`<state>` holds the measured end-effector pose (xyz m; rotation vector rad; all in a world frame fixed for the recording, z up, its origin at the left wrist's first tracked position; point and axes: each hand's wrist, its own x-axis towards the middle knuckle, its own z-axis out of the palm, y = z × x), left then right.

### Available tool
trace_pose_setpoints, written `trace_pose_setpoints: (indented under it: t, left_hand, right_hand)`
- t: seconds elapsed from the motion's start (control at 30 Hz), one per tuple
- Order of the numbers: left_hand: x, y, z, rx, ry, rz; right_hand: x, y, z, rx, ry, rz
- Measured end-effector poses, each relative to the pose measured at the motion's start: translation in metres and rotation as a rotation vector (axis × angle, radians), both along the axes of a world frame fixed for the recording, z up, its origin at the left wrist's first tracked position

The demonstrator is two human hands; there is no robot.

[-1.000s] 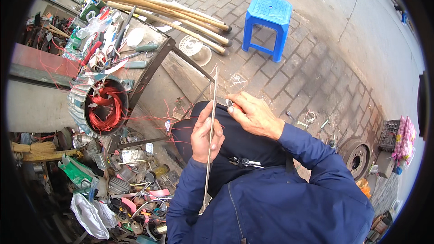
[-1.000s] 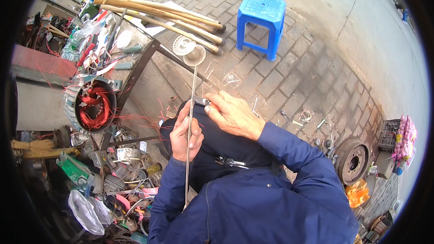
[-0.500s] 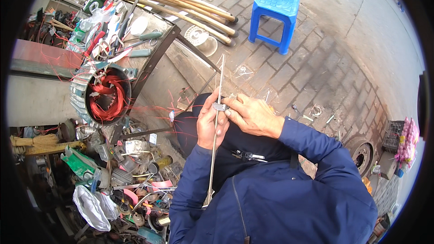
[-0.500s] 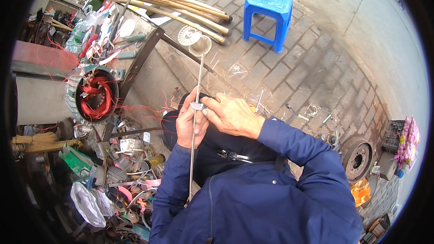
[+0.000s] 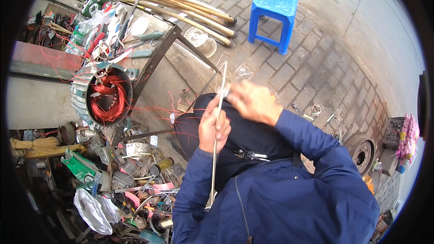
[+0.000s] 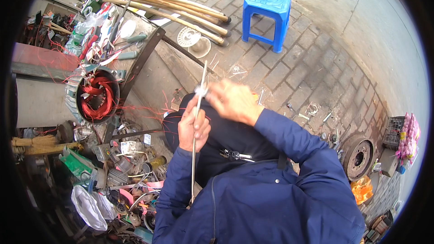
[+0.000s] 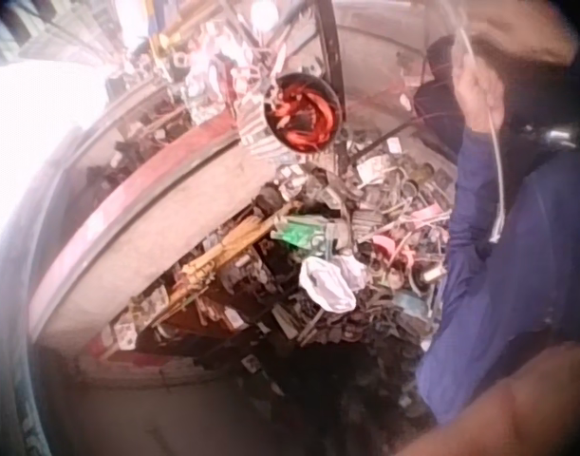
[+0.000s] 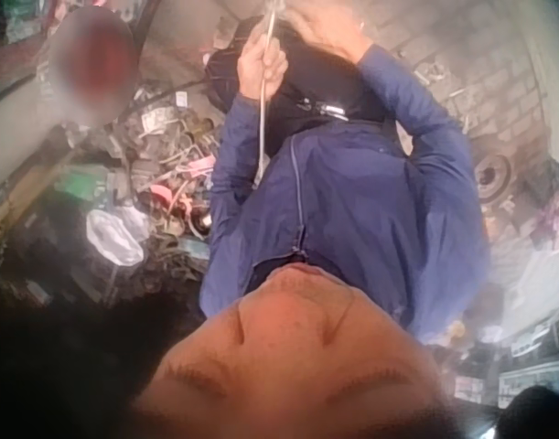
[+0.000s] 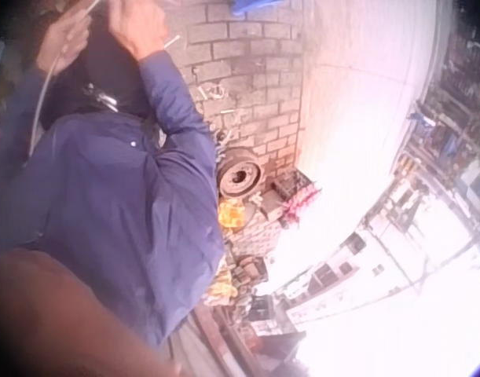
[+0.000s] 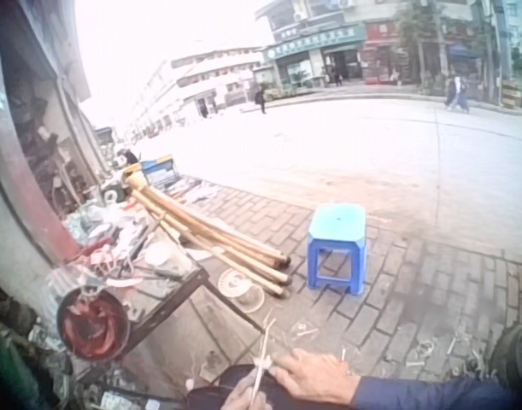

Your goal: The person works on a disassembled electric motor stator, using a screwdriver to adjust and remove red copper windings. They then use a metal file to smooth a metal rod, repeatedly filing and inspecting it. The person continues to manipulate the motor windings with the screwdriver throughout the clip.

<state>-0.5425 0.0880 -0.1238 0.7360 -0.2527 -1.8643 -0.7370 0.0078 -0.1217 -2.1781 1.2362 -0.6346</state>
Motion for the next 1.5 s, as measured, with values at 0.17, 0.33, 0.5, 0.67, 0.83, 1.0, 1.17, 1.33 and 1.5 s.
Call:
trace_pose_setpoints:
  t: [0.17, 0.33, 0.5, 0.67, 0.83, 1.0, 1.17, 1.33, 1.5]
  left_hand:
    - [0.005, 0.019, 0.000, -0.069, -0.012, -0.123]
    - [0.011, -0.002, -0.008, -0.023, 0.027, 0.001]
    - [0.011, -0.003, 0.002, 0.007, 0.012, 0.039]
    - [0.016, -0.001, 0.002, 0.006, 0.044, 0.021]
    - [0.019, 0.001, 0.002, 0.024, 0.056, 0.042]
    - [0.015, 0.027, 0.012, -0.038, -0.008, -0.113]
    - [0.018, 0.027, 0.008, 0.055, -0.031, -0.005]
    - [0.017, 0.018, 0.009, -0.011, 0.034, -0.088]
    - [0.011, 0.011, 0.013, 0.000, 0.101, -0.065]
  right_hand:
    - [-0.034, -0.045, 0.008, -0.012, 0.000, -0.364]
    - [-0.006, 0.013, -0.018, -0.034, -0.080, 0.049]
    - [0.017, 0.024, -0.015, 0.032, -0.141, 0.113]
    - [0.018, 0.014, -0.017, -0.030, -0.134, 0.108]
    - [0.022, 0.011, -0.021, -0.031, -0.132, 0.098]
    - [-0.008, -0.043, 0.005, 0.088, -0.013, -0.391]
    - [-0.017, -0.055, -0.007, 0.245, -0.211, -0.189]
    - [0.013, -0.045, -0.029, 0.586, -0.583, -0.123]
    - [0.027, -0.047, -0.013, 0.922, -0.963, -0.013]
